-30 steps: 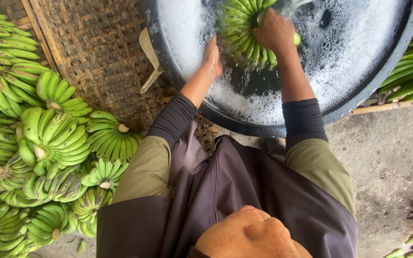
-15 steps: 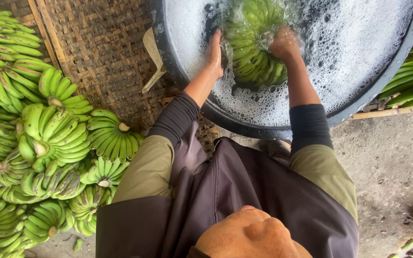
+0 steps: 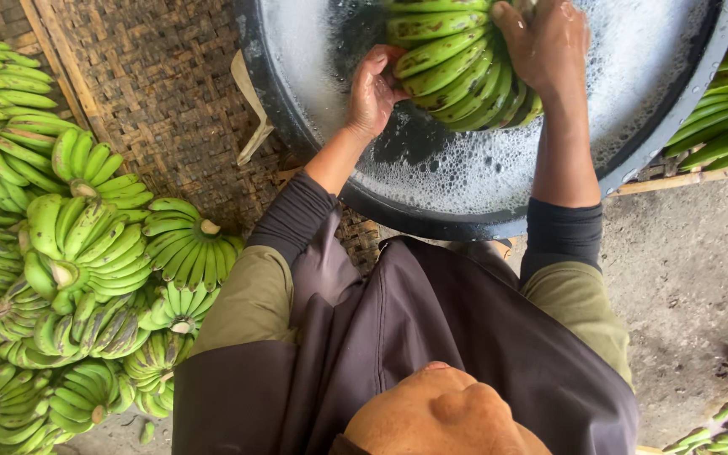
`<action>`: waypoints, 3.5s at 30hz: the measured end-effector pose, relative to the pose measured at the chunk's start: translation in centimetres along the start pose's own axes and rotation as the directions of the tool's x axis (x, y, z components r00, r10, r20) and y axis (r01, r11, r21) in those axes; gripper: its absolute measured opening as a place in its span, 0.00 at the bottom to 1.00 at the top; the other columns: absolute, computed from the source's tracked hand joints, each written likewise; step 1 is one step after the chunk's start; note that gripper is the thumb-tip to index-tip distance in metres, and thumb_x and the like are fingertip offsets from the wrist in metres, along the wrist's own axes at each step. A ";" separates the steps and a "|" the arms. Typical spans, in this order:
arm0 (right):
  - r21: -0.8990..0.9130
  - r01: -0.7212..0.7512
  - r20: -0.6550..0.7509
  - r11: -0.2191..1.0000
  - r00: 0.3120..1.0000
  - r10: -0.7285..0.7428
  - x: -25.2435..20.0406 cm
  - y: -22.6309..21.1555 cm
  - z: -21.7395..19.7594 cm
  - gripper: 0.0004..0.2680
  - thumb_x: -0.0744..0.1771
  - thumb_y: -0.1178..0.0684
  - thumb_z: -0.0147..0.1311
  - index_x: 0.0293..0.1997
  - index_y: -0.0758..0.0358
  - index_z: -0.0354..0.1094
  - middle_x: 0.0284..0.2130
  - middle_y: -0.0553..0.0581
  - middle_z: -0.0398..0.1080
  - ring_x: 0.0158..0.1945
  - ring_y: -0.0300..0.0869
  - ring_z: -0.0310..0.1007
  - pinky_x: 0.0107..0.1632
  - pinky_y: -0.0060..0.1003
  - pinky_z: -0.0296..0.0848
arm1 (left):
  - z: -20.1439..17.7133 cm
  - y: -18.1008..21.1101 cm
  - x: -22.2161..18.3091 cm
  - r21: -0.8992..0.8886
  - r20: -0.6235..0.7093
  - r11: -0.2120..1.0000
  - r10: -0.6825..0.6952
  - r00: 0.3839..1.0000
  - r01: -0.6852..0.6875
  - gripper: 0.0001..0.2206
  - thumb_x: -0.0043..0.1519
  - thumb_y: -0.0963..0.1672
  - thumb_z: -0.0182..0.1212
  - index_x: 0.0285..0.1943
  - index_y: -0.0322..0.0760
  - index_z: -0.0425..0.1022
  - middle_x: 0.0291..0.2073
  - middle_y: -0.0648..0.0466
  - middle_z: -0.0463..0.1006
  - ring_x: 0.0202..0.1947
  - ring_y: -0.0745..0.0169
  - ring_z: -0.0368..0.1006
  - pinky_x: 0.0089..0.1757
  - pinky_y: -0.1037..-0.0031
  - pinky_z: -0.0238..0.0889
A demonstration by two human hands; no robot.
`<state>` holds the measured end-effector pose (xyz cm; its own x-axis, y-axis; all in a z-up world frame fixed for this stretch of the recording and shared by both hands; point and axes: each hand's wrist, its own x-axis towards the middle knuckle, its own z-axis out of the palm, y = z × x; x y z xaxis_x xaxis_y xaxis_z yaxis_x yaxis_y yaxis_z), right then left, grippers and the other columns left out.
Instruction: The person washes bunches of green bananas in a tub of soapy water by hand and places the washed fruit onto the ground next to the tub.
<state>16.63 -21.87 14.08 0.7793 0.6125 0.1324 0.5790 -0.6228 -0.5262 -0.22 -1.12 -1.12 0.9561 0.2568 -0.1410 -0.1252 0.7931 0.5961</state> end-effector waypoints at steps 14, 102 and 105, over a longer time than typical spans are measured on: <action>-0.049 -0.330 0.515 0.943 0.800 0.307 2.6 5.5 14.2 0.22 0.72 0.34 0.49 0.62 0.67 0.59 0.53 0.74 0.70 0.57 0.62 0.70 0.60 0.57 0.65 | -3.9 -0.8 1.5 0.198 -0.488 0.886 -0.282 0.826 0.419 0.33 0.58 0.61 0.50 0.67 0.42 0.66 0.59 0.39 0.72 0.65 0.37 0.65 0.59 0.32 0.57; -0.014 -0.455 0.657 0.890 0.668 0.351 -0.9 7.1 19.2 0.27 0.71 0.35 0.39 0.72 0.68 0.49 0.57 0.72 0.68 0.58 0.59 0.70 0.60 0.51 0.69 | 4.8 -2.6 -14.8 0.885 -0.058 -0.429 0.281 0.958 0.180 0.14 0.65 0.53 0.53 0.42 0.45 0.80 0.44 0.52 0.81 0.49 0.55 0.75 0.64 0.49 0.42; -0.095 -0.450 0.557 0.888 0.715 0.422 -3.1 3.8 16.9 0.30 0.71 0.30 0.38 0.73 0.69 0.47 0.53 0.72 0.72 0.55 0.58 0.74 0.58 0.51 0.72 | 5.2 -3.0 -14.6 0.909 -0.088 -0.353 0.357 0.930 0.221 0.11 0.65 0.50 0.54 0.41 0.45 0.79 0.40 0.53 0.81 0.44 0.53 0.74 0.64 0.49 0.43</action>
<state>12.35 -17.91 -2.50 0.6679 0.4462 -0.5956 0.1864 -0.8751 -0.4466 -12.48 -10.10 3.26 0.8213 0.5704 0.0126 0.4964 -0.7252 0.4771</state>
